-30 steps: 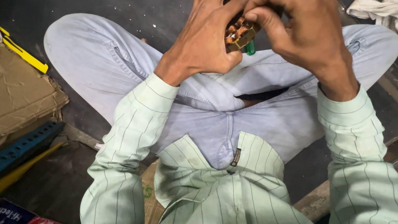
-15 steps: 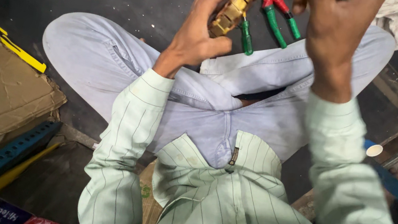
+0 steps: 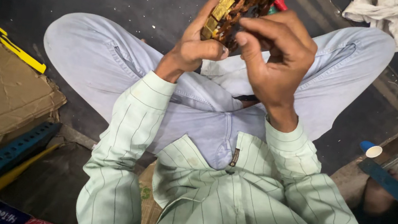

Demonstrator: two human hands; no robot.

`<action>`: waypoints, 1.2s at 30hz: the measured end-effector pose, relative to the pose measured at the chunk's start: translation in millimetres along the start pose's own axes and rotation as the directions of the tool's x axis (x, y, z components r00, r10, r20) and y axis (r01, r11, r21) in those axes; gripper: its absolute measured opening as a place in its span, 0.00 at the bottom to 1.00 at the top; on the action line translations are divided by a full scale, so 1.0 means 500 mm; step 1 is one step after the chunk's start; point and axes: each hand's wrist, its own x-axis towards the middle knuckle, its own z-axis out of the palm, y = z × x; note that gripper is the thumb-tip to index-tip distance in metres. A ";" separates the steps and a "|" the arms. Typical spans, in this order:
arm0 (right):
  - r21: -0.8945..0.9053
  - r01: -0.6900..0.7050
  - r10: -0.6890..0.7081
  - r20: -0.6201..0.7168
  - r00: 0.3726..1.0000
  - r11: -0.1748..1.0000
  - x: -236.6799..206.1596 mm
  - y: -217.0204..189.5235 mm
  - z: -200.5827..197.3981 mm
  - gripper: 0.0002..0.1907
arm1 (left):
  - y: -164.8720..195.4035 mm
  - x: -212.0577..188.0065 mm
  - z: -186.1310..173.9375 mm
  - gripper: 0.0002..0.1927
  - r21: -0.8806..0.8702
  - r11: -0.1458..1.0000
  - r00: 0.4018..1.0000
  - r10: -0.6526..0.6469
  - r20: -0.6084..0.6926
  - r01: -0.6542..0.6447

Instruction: The person sits on the workshop floor with a motor stator in their lap. They use a screwdriver and pliers to work on the copper windings, turn the stator over, pull and reposition wire ends by hand, and hold the stator up to view it from different sides.

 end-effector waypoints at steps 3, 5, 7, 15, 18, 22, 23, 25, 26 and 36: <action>-0.005 -0.003 0.003 0.016 1.000 1.000 0.001 -0.002 0.016 0.11 | -0.002 0.000 0.001 0.53 0.002 1.000 1.000 -0.006 0.007 0.006; 0.046 -0.045 0.044 0.022 0.999 0.998 0.001 0.004 0.022 0.10 | 0.002 -0.001 0.004 0.53 0.035 0.999 1.000 -0.021 -0.012 0.021; 0.090 -0.072 0.070 0.027 0.997 0.993 0.000 0.014 0.025 0.09 | 0.011 0.002 0.010 0.53 0.030 0.999 0.999 -0.029 -0.017 0.030; 0.098 0.000 0.006 -0.067 0.998 0.995 -0.018 0.039 0.035 0.09 | 0.031 0.007 0.028 0.55 0.084 0.989 0.987 -0.115 -0.110 0.125; 0.167 -0.021 0.039 -0.105 0.994 0.986 -0.027 0.049 0.046 0.10 | 0.015 0.004 0.016 0.52 0.169 0.985 0.999 0.035 -0.040 -0.028; 0.126 -0.045 0.065 -0.158 0.985 0.991 -0.038 0.064 0.058 0.07 | -0.008 0.001 -0.002 0.50 0.298 0.949 0.993 0.115 -0.038 -0.098; 0.130 -0.087 0.106 -0.151 0.983 0.988 -0.040 0.067 0.057 0.07 | -0.010 0.002 -0.006 0.50 0.339 0.934 0.990 0.135 -0.032 -0.117; 0.137 -0.165 0.183 -0.137 0.973 0.977 -0.041 0.073 0.053 0.06 | -0.011 0.005 -0.008 0.50 0.424 0.894 0.985 0.169 -0.026 -0.142; 0.221 -0.142 0.172 -0.124 0.977 0.965 -0.040 0.076 0.050 0.07 | -0.010 0.006 -0.006 0.51 0.469 0.871 0.984 0.177 -0.028 -0.143; 0.290 -0.238 0.246 0.009 0.969 0.927 -0.027 0.072 -0.001 0.05 | 0.030 0.025 0.025 0.46 0.862 0.467 0.932 0.362 0.016 -0.196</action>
